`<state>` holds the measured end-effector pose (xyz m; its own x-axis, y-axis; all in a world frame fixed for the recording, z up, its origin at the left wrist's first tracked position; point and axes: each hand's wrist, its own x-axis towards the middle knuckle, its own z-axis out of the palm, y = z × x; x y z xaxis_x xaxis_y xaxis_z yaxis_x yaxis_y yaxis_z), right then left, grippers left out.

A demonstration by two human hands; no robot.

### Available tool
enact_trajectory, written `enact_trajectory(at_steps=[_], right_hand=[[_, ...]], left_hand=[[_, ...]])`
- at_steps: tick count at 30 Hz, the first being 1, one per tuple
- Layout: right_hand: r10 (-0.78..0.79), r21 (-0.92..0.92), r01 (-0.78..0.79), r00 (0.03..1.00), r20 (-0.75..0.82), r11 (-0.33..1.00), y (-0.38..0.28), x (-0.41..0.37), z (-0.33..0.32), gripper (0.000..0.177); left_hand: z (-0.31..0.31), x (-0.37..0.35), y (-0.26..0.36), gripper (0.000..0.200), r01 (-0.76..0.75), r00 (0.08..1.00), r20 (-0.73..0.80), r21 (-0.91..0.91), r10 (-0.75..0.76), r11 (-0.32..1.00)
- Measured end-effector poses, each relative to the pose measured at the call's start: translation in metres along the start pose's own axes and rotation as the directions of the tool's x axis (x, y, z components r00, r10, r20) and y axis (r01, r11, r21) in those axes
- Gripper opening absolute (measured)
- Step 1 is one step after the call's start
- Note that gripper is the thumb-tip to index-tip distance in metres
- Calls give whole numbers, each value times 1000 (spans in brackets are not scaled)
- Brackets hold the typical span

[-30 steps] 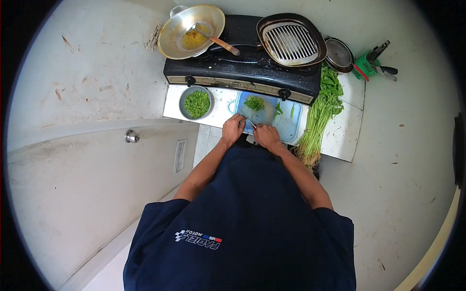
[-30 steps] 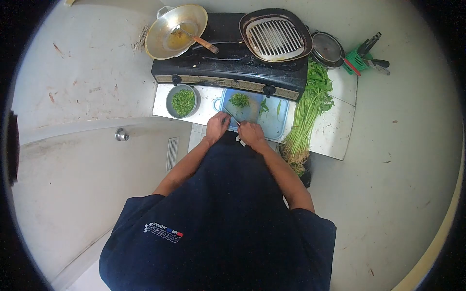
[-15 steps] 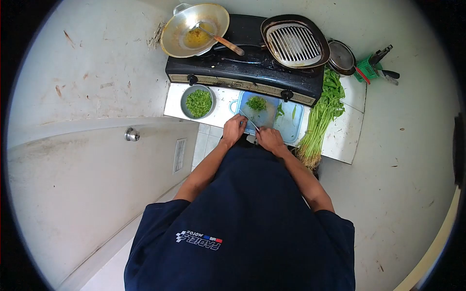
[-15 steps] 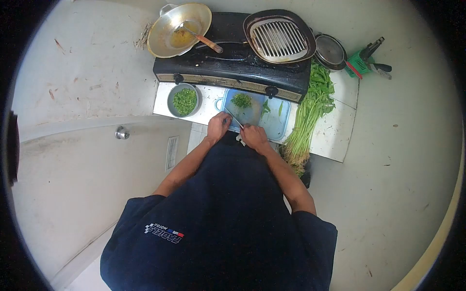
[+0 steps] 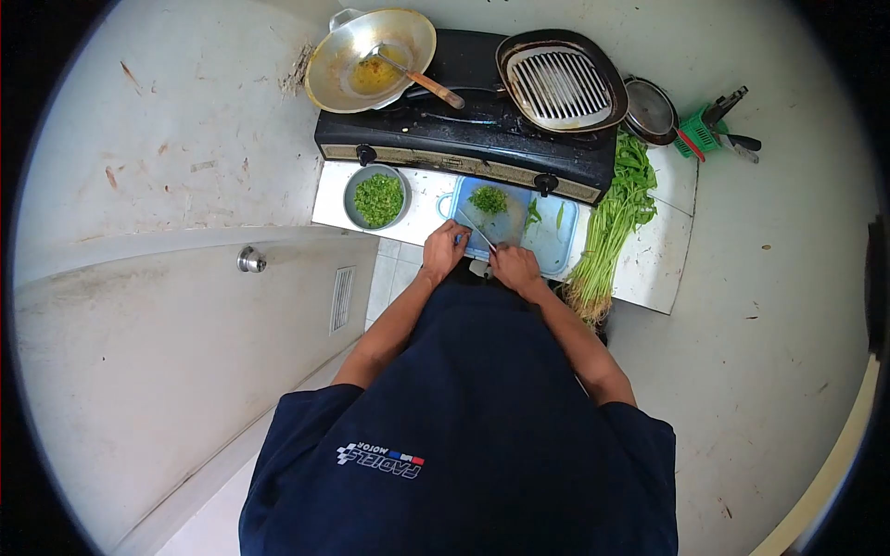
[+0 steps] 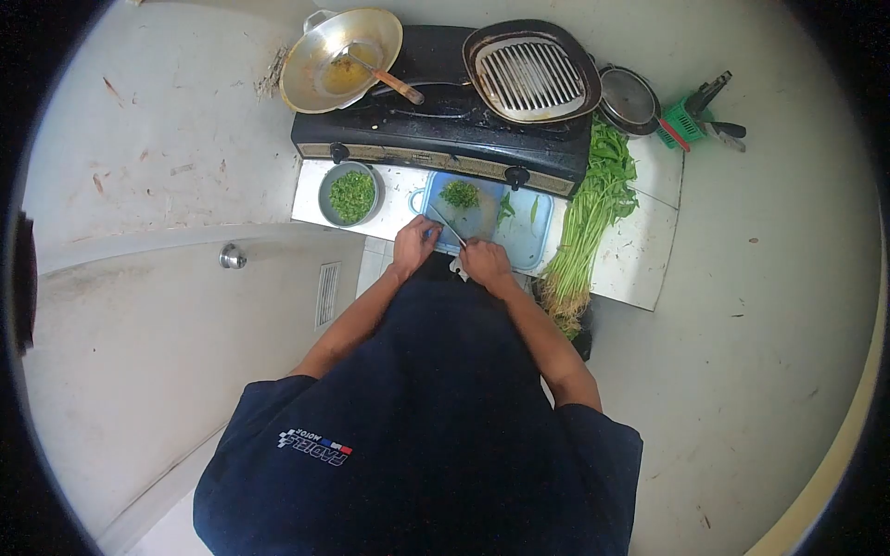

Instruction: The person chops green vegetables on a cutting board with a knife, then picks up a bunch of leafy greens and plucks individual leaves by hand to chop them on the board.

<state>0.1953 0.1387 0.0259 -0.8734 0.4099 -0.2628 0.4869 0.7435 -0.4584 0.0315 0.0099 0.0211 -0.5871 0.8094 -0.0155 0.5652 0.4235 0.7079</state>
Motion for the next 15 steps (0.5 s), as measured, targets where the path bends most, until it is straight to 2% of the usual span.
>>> enact_trajectory(at_steps=[5, 8, 11, 15], right_hand=[[4, 43, -5, 1000, 14, 999, 0, 2, 0, 39], [-29, 37, 28, 999, 14, 999, -3, -1, -3, 40], [-58, 27, 57, 998, 13, 998, -1, -2, 0, 39], [-48, 9, 48, 999, 22, 999, 1, 4, 10, 37]], left_hand=[[1, -1, -1, 10, -6, 1000, -11, -41, 6, 999], [2, -1, -3, 10, -37, 999, -37, 21, 38, 999], [-1, -1, 3, 9, 15, 1000, -2, 16, -15, 1000], [-2, -1, 4, 8, -15, 1000, -12, 14, 15, 1000]])
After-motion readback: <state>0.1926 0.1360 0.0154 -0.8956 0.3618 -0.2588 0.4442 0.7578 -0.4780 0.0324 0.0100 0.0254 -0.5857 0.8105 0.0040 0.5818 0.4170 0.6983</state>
